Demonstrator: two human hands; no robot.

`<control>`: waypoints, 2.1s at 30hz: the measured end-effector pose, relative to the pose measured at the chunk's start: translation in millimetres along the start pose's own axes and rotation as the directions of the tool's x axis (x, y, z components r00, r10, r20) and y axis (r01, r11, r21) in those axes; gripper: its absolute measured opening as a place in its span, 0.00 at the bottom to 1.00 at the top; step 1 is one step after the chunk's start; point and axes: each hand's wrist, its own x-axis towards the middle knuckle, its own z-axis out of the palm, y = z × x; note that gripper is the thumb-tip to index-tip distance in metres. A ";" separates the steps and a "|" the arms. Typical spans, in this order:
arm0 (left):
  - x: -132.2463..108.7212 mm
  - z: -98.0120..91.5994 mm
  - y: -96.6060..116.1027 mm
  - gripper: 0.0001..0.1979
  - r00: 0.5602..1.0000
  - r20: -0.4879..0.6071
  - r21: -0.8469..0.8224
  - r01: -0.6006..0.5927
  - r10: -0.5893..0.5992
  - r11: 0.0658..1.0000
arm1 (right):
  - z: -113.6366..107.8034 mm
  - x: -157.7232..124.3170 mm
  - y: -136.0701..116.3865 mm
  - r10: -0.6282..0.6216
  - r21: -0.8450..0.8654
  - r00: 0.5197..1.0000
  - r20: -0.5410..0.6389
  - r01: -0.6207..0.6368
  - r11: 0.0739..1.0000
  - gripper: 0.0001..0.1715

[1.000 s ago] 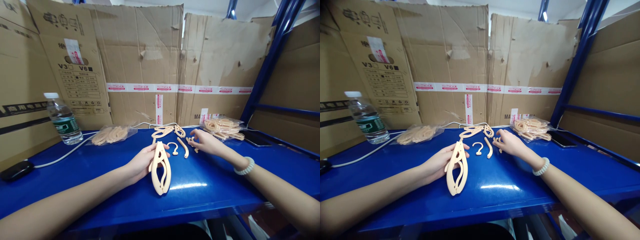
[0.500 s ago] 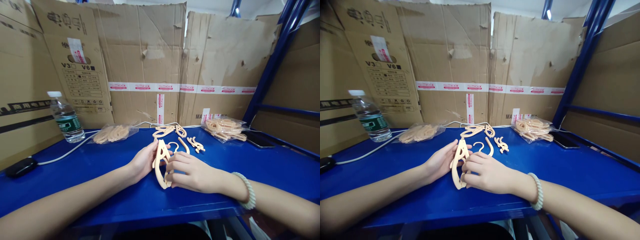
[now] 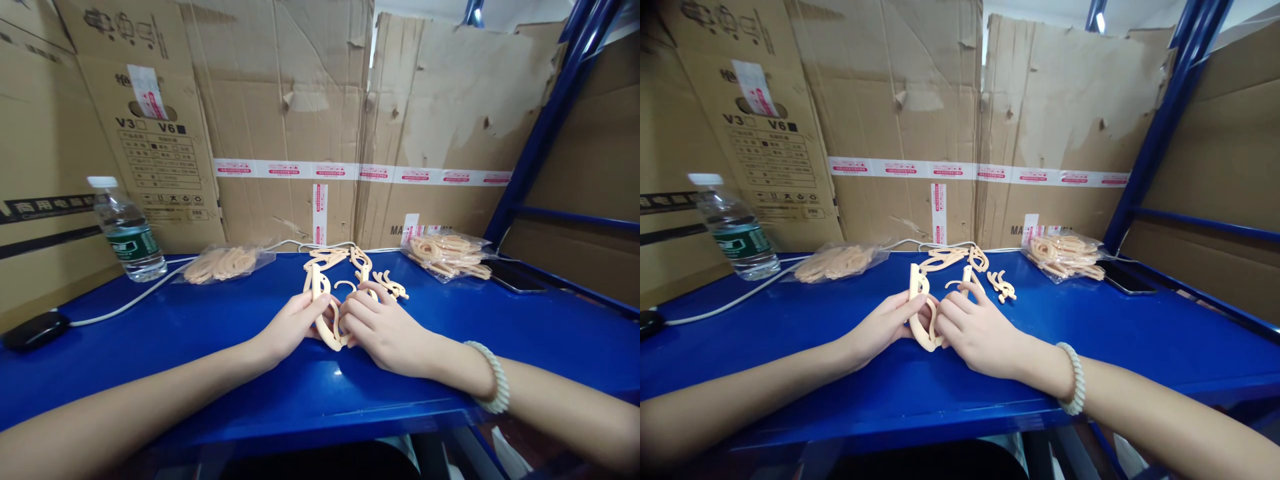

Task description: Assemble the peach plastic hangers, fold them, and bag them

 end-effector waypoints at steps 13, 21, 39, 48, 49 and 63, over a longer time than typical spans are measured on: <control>0.2 2.8 -4.5 0.16 0.991 -0.128 -0.034 0.026 -0.031 0.999 | 3.4 -0.1 2.0 0.081 0.040 0.996 0.031 -0.082 0.996 0.13; 0.9 0.4 0.0 0.19 0.982 -0.170 -0.129 0.061 -0.083 0.990 | -0.9 -3.6 20.9 0.165 0.170 0.979 -0.116 -0.144 0.975 0.12; 0.6 1.0 0.8 0.18 0.988 -0.119 -0.096 0.087 -0.098 0.992 | -1.1 -11.4 56.0 0.187 0.511 0.955 0.230 -0.282 0.812 0.08; 0.5 -0.8 -0.2 0.18 0.988 -0.115 -0.091 0.093 -0.103 0.992 | -7.0 -13.5 63.5 0.147 0.531 0.946 0.289 -0.286 0.798 0.05; 0.4 -0.5 0.3 0.18 0.988 -0.114 -0.086 0.098 -0.107 0.992 | -8.8 -13.4 64.0 0.148 0.529 0.944 0.296 -0.291 0.797 0.05; 0.0 1.7 3.6 0.08 0.994 -0.004 -0.069 0.113 -0.114 0.991 | -1.6 -17.3 68.3 0.301 0.415 0.908 0.291 -0.403 0.816 0.07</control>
